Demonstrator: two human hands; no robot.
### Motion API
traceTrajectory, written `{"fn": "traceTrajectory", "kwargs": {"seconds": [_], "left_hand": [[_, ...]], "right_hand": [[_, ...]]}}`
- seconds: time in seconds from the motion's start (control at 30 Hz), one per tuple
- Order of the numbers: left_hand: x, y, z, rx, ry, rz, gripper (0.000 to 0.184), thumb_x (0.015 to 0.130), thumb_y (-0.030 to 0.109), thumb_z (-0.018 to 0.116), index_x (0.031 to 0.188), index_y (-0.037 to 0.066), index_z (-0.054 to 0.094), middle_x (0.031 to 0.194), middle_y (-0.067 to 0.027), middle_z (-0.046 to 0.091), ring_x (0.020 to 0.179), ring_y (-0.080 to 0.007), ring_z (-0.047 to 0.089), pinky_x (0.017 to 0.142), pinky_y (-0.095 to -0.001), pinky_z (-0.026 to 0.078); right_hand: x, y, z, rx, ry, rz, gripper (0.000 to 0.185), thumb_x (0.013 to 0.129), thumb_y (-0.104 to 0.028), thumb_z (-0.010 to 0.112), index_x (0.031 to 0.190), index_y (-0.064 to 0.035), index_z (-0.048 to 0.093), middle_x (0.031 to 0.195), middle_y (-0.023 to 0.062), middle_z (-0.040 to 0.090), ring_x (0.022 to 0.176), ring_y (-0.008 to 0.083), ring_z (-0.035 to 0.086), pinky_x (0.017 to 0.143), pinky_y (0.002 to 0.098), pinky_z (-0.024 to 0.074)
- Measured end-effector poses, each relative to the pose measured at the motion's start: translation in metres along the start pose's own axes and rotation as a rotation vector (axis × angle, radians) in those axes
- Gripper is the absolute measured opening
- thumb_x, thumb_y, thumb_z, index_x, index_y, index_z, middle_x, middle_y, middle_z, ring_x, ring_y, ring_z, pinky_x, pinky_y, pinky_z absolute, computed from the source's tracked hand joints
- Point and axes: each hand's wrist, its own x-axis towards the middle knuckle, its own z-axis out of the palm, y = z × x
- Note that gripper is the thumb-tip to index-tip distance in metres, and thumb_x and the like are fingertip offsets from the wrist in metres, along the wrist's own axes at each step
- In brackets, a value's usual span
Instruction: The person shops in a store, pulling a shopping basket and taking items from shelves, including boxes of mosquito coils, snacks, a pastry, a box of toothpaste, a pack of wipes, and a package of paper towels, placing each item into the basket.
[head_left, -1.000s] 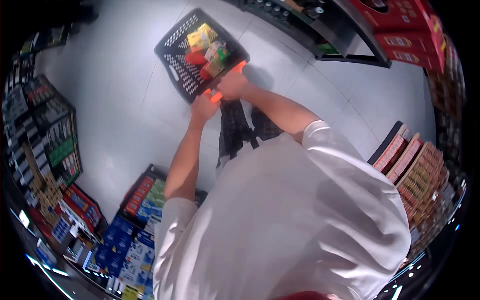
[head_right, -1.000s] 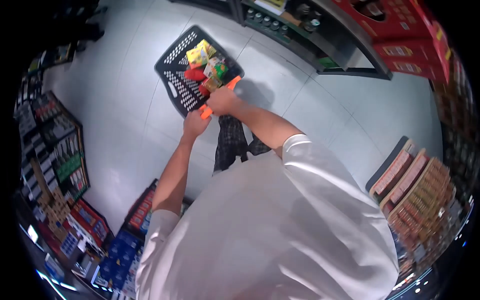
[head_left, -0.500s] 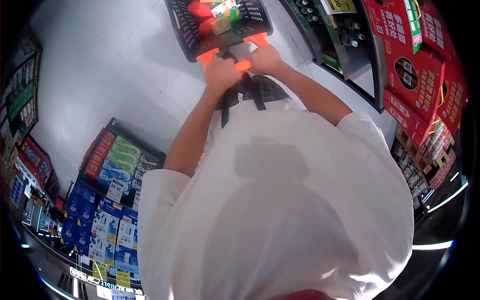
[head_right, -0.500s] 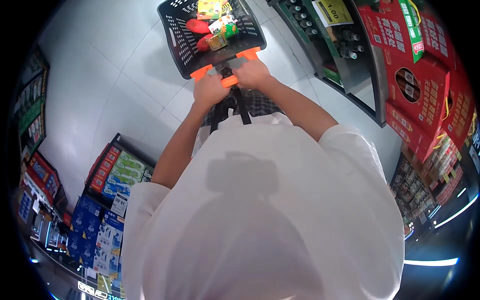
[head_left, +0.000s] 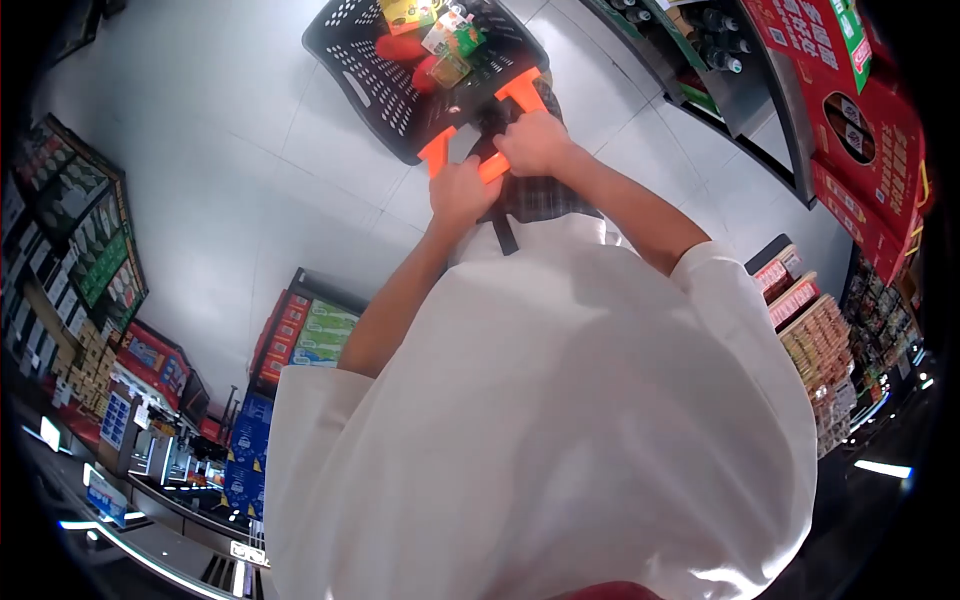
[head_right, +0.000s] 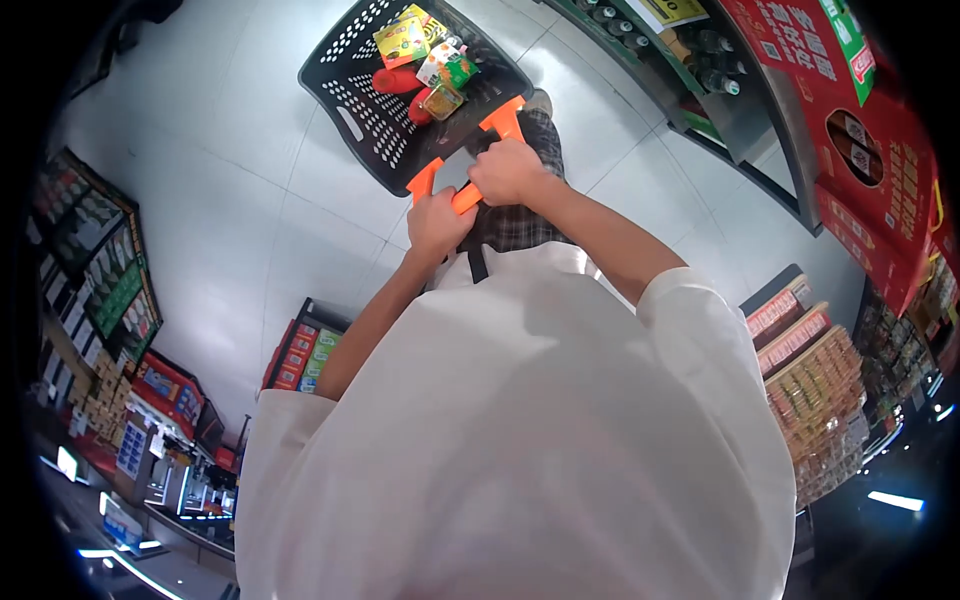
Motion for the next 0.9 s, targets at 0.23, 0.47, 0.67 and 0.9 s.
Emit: {"fn": "traceTrajectory", "kwargs": {"seconds": [0.23,0.47,0.67,0.9], "left_hand": [[-0.002,0.008,-0.006,0.001,-0.009,-0.006,0.029,0.075,0.03,0.068,0.085,0.004,0.066,0.071,-0.0175,0.065,0.068,-0.0378,0.063,0.064,-0.0451,0.051],[0.0,0.008,-0.001,-0.018,0.016,-0.026,0.028,0.074,0.03,0.069,0.076,0.003,0.062,0.067,-0.0178,0.063,0.067,-0.0394,0.062,0.062,-0.0459,0.05],[-0.003,0.007,0.0,0.039,0.017,-0.004,0.025,0.073,0.027,0.071,0.077,0.004,0.063,0.067,-0.0169,0.064,0.063,-0.0373,0.063,0.06,-0.0449,0.051],[0.001,0.005,-0.004,0.074,0.036,-0.053,0.029,0.075,0.033,0.069,0.076,0.005,0.063,0.072,-0.0198,0.064,0.07,-0.0421,0.063,0.063,-0.0491,0.05]], "right_hand": [[-0.007,-0.002,0.007,0.114,0.097,0.006,0.01,0.073,-0.018,0.062,0.069,-0.0124,0.07,0.07,0.0048,0.068,0.07,0.0255,0.068,0.061,0.0374,0.0523],[-0.005,0.001,0.004,0.125,0.046,-0.008,0.009,0.074,-0.017,0.063,0.068,-0.0127,0.07,0.071,0.0036,0.068,0.071,0.0242,0.068,0.061,0.0364,0.0527],[-0.004,0.0,0.007,0.121,0.04,-0.004,0.009,0.074,-0.017,0.063,0.073,-0.0126,0.071,0.073,0.0046,0.069,0.072,0.0245,0.069,0.063,0.0366,0.0536],[0.002,-0.003,0.001,0.173,0.052,-0.018,0.011,0.074,-0.019,0.063,0.073,-0.0131,0.072,0.075,0.0047,0.07,0.075,0.0255,0.069,0.063,0.039,0.0541]]}}
